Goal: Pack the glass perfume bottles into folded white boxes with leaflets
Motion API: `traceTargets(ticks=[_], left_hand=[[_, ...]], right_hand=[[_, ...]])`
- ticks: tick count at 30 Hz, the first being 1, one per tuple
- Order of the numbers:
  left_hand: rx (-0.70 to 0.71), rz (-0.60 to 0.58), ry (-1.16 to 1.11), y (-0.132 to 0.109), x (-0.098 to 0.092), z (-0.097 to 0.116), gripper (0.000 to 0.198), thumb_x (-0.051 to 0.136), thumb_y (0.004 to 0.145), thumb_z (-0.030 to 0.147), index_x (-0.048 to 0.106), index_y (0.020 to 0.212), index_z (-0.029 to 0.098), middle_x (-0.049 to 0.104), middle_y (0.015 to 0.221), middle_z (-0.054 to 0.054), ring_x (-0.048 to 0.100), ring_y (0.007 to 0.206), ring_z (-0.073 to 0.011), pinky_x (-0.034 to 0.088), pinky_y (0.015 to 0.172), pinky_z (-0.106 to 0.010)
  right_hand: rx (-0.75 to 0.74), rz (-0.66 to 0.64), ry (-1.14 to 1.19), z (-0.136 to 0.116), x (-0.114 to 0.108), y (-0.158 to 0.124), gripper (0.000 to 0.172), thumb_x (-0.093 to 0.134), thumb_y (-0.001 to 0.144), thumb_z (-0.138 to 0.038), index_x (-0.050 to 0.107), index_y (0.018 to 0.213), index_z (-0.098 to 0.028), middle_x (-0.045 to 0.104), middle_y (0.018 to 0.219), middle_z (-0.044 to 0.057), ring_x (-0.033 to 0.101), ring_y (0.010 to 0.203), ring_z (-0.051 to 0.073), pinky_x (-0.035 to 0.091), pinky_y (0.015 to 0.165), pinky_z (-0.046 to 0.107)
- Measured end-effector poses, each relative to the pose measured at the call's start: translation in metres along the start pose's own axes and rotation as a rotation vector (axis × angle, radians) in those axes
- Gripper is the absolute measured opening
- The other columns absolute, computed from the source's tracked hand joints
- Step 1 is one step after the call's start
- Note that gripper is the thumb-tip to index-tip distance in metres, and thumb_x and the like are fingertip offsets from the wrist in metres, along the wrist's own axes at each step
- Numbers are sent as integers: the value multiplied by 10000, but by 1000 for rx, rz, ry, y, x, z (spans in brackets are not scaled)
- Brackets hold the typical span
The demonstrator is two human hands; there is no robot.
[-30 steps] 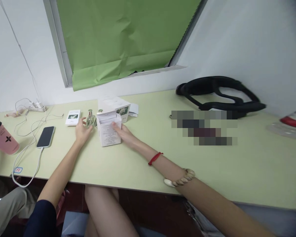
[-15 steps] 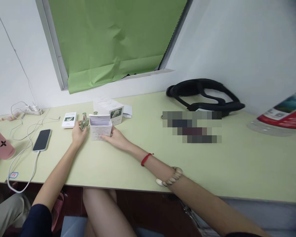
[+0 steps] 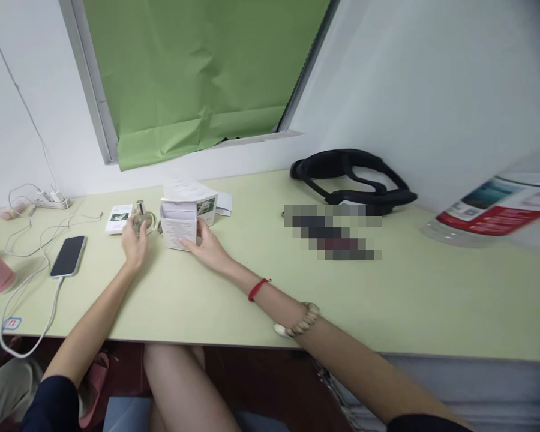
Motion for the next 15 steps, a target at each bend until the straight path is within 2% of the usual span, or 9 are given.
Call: traceTargets(ticks=[3,7,10,15], left_hand=[[60,153,-133,1,-14,13,335,481,931,386,502,1194,180,613,1204,-119,576,1130,-219,441,979,-346],[161,275,-220,-5,-25,35,454,361,971,522,404,1274,187,562,1240,-129,561,1157,-197,434,983,-310],[274,288,-214,-13,-26,49,474,314,975,557,381,1297,215,543,1221,-112,559,1145,-190,429,978,-301],[454,223,-177,-23,-23,63,485,300,973,553,390,1314,220,542,1129,-104,548,1080,-216,424,963,-355]], right_hand=[[11,13,-2,-2,-1,0,526,652,746,-348,446,1202,-188,608,1253,146,595,1130,275,465,1002,466],[-13,-43,51,-9,6,-3,514,639,782,-356,445,1231,-198,609,1262,127,595,1134,253,470,1001,442],[-35,-121,77,-14,13,-7,488,639,800,-350,463,1225,-187,617,1248,126,601,1120,250,479,986,436],[-63,-208,85,-19,18,-10,465,646,802,-317,497,1221,-183,642,1214,109,615,1085,246,500,955,422]])
Point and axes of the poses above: each hand's wrist, its own y-axis towards the middle knuckle, its own x-axis out of the palm, z = x × y, the point moved 6 cm from there along y, towards the middle knuckle
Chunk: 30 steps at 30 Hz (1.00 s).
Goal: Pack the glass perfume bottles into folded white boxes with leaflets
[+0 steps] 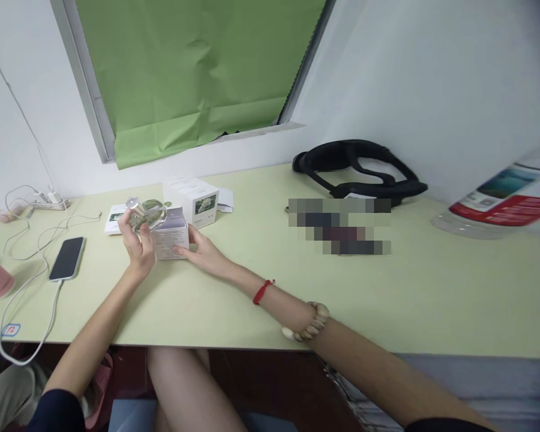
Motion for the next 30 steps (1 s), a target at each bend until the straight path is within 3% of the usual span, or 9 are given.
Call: traceTargets(ticks=[8,15,23,30], left_hand=[[128,-178,72,-1,7,11,392,286,984,480,457,1259,258,583,1094,-74,513,1004,-213,384,927,-352],[156,-201,103,0,11,9,408,288,982,487,472,1231,221,550,1146,-109,470,1100,-237,328,971,-372],[167,-132,71,1,5,13,435,277,973,535,474,1197,218,532,1115,-111,485,1063,-235,360,934,-371],[214,-249,134,1,13,18,423,331,963,512,581,1152,229,538,1114,-106,479,1072,-239,349,963,-380]], right_hand=[[0,-54,43,-5,3,-1,497,668,788,-310,515,1246,-190,654,1197,89,620,1082,242,495,967,413],[-18,-52,71,-1,3,0,495,659,782,-298,508,1240,-184,651,1197,98,626,1070,242,499,959,424],[-20,-26,32,-4,3,1,433,661,768,-246,557,1185,-190,665,1165,76,624,1055,235,500,952,413],[28,-23,8,0,4,0,368,693,743,-227,586,1093,-181,702,1028,67,653,929,233,532,875,402]])
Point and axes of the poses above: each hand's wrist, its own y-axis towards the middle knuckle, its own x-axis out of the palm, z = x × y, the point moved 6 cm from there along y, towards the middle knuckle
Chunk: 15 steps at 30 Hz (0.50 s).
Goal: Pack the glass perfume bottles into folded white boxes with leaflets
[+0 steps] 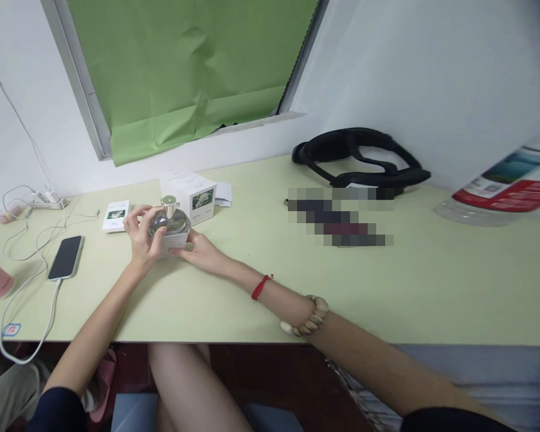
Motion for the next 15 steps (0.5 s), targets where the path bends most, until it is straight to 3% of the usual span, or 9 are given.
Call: traceTargets(ticks=[5,9,12,15], left_hand=[[-50,-28,42,2,2,-5,381,371,957,483,597,1103,213,528,1131,-120,468,1126,-255,353,971,-404],[-38,-33,67,3,1,-9,375,390,948,497,597,1075,211,510,1145,-127,472,1136,-258,372,978,-422],[-3,-49,40,4,2,-10,367,408,944,492,587,1076,200,483,1180,-138,479,1127,-251,412,963,-415],[10,-73,-7,5,4,-9,357,443,932,497,584,1067,198,459,1218,-145,497,1127,-248,453,927,-404]], right_hand=[[-40,3,-19,-3,0,-1,397,658,778,-246,549,1152,-172,682,1076,86,636,987,241,514,916,414],[-75,17,-72,-8,-1,-3,561,631,820,-280,427,1335,-188,619,1214,117,615,1060,250,502,952,434],[-174,120,-139,-17,-7,-5,744,622,848,-338,232,1471,-218,485,1374,147,534,1200,271,460,1015,460],[-303,246,-238,-31,-16,-9,744,574,896,-395,153,1499,-278,360,1455,136,457,1275,282,415,1062,486]])
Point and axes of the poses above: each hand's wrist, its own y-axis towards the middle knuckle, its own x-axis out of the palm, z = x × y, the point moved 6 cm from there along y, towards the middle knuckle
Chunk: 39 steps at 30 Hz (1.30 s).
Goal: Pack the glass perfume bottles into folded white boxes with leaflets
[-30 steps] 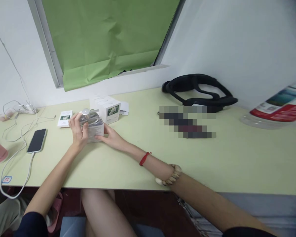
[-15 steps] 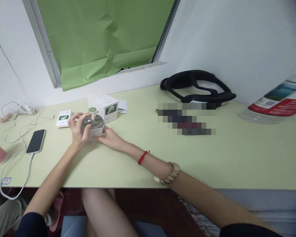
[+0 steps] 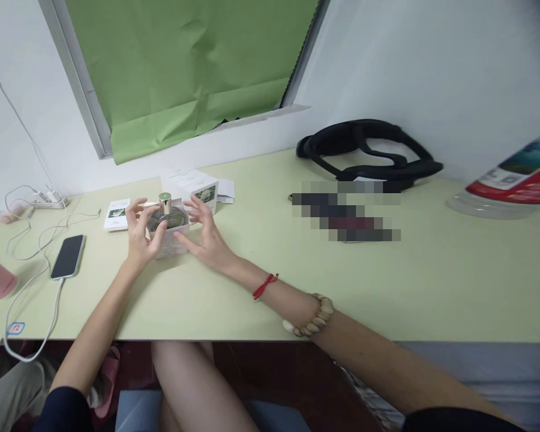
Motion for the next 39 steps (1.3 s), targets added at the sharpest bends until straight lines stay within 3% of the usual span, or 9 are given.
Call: traceTargets(ticks=[6,9,12,17,21,25,30,35,39], left_hand=[[-78,-116,-137,0,6,1,354,476,917,497,577,1080,200,574,1081,-119,573,1016,-222,507,801,-335],[-167,-197,-220,1,10,-2,339,485,912,475,571,1095,202,628,1041,-96,602,866,-179,505,688,-275],[-249,-242,-257,2,12,-6,345,510,890,475,575,1104,212,645,1108,-90,613,858,-168,489,623,-240],[-325,-284,-309,2,15,-9,366,541,867,494,583,1095,210,651,1136,-76,625,893,-170,484,628,-223],[-280,-260,-341,0,16,-9,337,518,896,489,566,1055,196,664,1016,-58,612,788,-137,465,601,-207],[-170,-197,-298,-2,15,-7,312,459,946,470,554,1042,188,646,957,-56,590,732,-121,452,577,-204],[-75,-63,-190,-2,7,1,239,458,967,394,557,1030,187,614,941,-51,573,711,-103,462,598,-204],[-108,36,-116,-4,2,1,228,531,923,394,595,932,176,571,986,-79,589,774,-118,485,587,-199],[-125,66,-83,-6,2,0,235,555,908,402,595,905,170,564,990,-78,579,737,-106,489,587,-199]], right_hand=[[-138,12,-154,-15,-9,4,424,429,976,-422,440,1383,-306,362,1388,100,440,1285,281,351,1128,501],[-88,2,-178,-10,-8,5,417,405,981,-463,481,1356,-295,386,1359,104,415,1314,286,344,1137,499],[-64,12,-171,-6,-7,5,424,408,981,-487,496,1348,-292,412,1333,105,373,1350,285,333,1144,498],[-83,46,-194,-8,-10,7,381,468,964,-463,565,1281,-276,442,1285,106,472,1258,281,403,1091,477],[-130,78,-252,-14,-11,7,339,502,948,-427,618,1217,-257,449,1278,111,601,1039,254,503,971,468],[-222,129,-337,-23,-13,7,300,531,929,-391,650,1161,-242,472,1267,115,616,993,246,560,861,421],[-261,180,-483,-31,-14,6,240,574,890,-345,679,1078,-240,517,1254,102,623,991,246,556,844,404],[-300,281,-628,-34,-24,5,146,642,834,-332,707,909,-225,587,1198,91,634,968,244,522,805,382],[-327,261,-641,-32,-27,5,145,659,813,-337,707,880,-217,592,1202,101,626,984,254,490,821,390]])
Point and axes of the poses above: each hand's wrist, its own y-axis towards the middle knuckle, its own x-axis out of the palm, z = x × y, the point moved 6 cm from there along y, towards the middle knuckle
